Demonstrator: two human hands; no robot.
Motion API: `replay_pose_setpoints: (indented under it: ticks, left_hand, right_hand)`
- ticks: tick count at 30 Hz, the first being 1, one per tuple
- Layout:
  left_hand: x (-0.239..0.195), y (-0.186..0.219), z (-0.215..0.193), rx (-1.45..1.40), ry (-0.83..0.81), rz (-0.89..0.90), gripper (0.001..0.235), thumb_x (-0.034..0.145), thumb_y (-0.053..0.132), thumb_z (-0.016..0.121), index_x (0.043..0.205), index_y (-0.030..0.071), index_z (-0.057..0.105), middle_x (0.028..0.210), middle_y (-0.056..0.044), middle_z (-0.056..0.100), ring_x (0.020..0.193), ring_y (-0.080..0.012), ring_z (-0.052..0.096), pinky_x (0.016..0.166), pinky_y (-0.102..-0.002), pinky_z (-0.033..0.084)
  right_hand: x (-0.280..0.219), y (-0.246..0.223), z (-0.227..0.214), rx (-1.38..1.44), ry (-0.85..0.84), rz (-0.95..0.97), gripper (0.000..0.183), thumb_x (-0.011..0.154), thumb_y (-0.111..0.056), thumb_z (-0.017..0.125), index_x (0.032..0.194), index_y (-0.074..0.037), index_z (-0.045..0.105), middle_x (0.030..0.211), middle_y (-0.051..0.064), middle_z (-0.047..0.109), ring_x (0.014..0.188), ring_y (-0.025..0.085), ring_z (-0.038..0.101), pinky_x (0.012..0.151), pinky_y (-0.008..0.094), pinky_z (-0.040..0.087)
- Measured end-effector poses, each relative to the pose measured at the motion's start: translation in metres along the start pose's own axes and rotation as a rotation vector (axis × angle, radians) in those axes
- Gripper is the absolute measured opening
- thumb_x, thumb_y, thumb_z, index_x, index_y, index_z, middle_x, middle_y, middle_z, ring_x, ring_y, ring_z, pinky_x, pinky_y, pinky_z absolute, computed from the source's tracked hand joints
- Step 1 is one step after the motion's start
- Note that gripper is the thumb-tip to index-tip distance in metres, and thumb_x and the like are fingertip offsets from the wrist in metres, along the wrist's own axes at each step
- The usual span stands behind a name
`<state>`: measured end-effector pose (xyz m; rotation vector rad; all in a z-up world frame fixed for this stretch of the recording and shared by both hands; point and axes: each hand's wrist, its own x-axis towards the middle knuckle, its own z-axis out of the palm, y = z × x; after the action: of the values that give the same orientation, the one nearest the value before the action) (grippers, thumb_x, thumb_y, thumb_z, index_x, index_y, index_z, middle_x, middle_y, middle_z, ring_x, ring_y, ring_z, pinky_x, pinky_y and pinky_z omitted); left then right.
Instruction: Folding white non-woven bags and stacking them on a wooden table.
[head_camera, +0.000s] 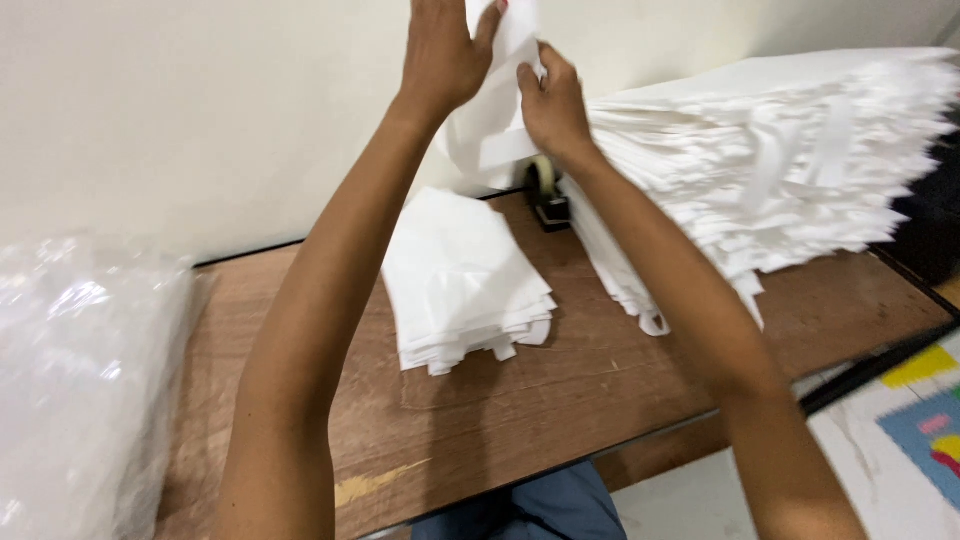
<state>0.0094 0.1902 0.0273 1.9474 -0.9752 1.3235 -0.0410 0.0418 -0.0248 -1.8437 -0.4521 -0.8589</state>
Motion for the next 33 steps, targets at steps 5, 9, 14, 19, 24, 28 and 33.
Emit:
replay_pose_setpoints:
  ticks: [5, 9, 14, 19, 24, 28, 33]
  left_hand:
    - [-0.08, -0.023, -0.036, -0.164, -0.127, -0.303, 0.046, 0.101, 0.045, 0.049, 0.13, 0.01, 0.042, 0.11, -0.02, 0.061, 0.105, -0.0349, 0.061, 0.092, -0.045, 0.043]
    - [-0.175, -0.042, -0.046, -0.07, -0.659, -0.686, 0.065, 0.093, 0.06, 0.047, 0.147, 0.026, 0.038, 0.144, -0.021, 0.041, 0.137, -0.0417, 0.04, 0.104, -0.066, 0.034]
    - [-0.264, -0.049, -0.036, -0.236, -1.032, -0.878, 0.074, 0.089, 0.05, 0.056, 0.153, 0.022, 0.034, 0.153, -0.028, 0.035, 0.143, -0.0465, 0.035, 0.118, -0.063, 0.027]
    - [-0.317, -0.054, -0.043, -0.398, -0.95, -0.692, 0.053, 0.077, 0.025, 0.061, 0.13, 0.018, 0.065, 0.14, -0.019, 0.052, 0.137, -0.045, 0.041, 0.116, -0.057, 0.033]
    - [-0.369, -0.093, -0.034, -0.508, -0.749, -0.588, 0.035, 0.076, 0.017, 0.06, 0.105, 0.02, 0.078, 0.121, -0.017, 0.061, 0.129, -0.0438, 0.046, 0.114, -0.055, 0.032]
    - [-0.386, -0.098, -0.034, -0.563, -0.555, -0.626, 0.037, 0.067, -0.002, 0.051, 0.08, 0.014, 0.081, 0.1, -0.014, 0.069, 0.124, -0.0347, 0.054, 0.112, -0.051, 0.036]
    - [-0.383, -0.077, -0.037, -0.609, -0.419, -0.623, 0.044, 0.065, -0.01, 0.045, 0.09, 0.008, 0.076, 0.104, -0.018, 0.068, 0.123, -0.0371, 0.054, 0.11, -0.052, 0.037]
  right_hand:
    - [-0.048, 0.062, 0.112, 0.458, 0.346, 0.391, 0.025, 0.085, -0.014, 0.054, 0.102, -0.011, 0.072, 0.097, 0.002, 0.075, 0.086, 0.013, 0.064, 0.077, 0.027, 0.052]
    - [-0.127, 0.07, 0.153, 0.674, 0.441, 0.812, 0.038, 0.097, -0.024, 0.05, 0.13, -0.009, 0.038, 0.121, 0.017, 0.055, 0.104, 0.027, 0.061, 0.085, 0.04, 0.053]
    - [-0.181, 0.07, 0.148, 0.946, 0.177, 1.075, 0.064, 0.105, -0.033, 0.046, 0.156, -0.004, 0.02, 0.147, 0.023, 0.043, 0.126, 0.034, 0.055, 0.102, 0.05, 0.049]
    - [-0.169, -0.019, 0.057, 0.331, -0.905, 0.979, 0.062, 0.097, -0.039, 0.051, 0.137, 0.009, 0.049, 0.117, 0.025, 0.06, 0.092, 0.028, 0.07, 0.082, 0.043, 0.06]
    - [-0.125, 0.033, 0.021, -0.214, -0.61, 0.604, 0.041, 0.094, -0.038, 0.063, 0.117, -0.004, 0.066, 0.09, 0.017, 0.072, 0.075, 0.028, 0.071, 0.061, 0.038, 0.059]
    - [-0.13, 0.137, 0.019, -0.437, -0.525, 0.592, 0.063, 0.085, -0.051, 0.067, 0.128, -0.005, 0.062, 0.115, 0.02, 0.066, 0.106, 0.034, 0.066, 0.085, 0.046, 0.057]
    - [-0.163, 0.146, 0.033, -0.208, -0.674, 0.842, 0.085, 0.089, -0.059, 0.063, 0.142, 0.005, 0.045, 0.135, 0.028, 0.056, 0.122, 0.037, 0.057, 0.102, 0.048, 0.049]
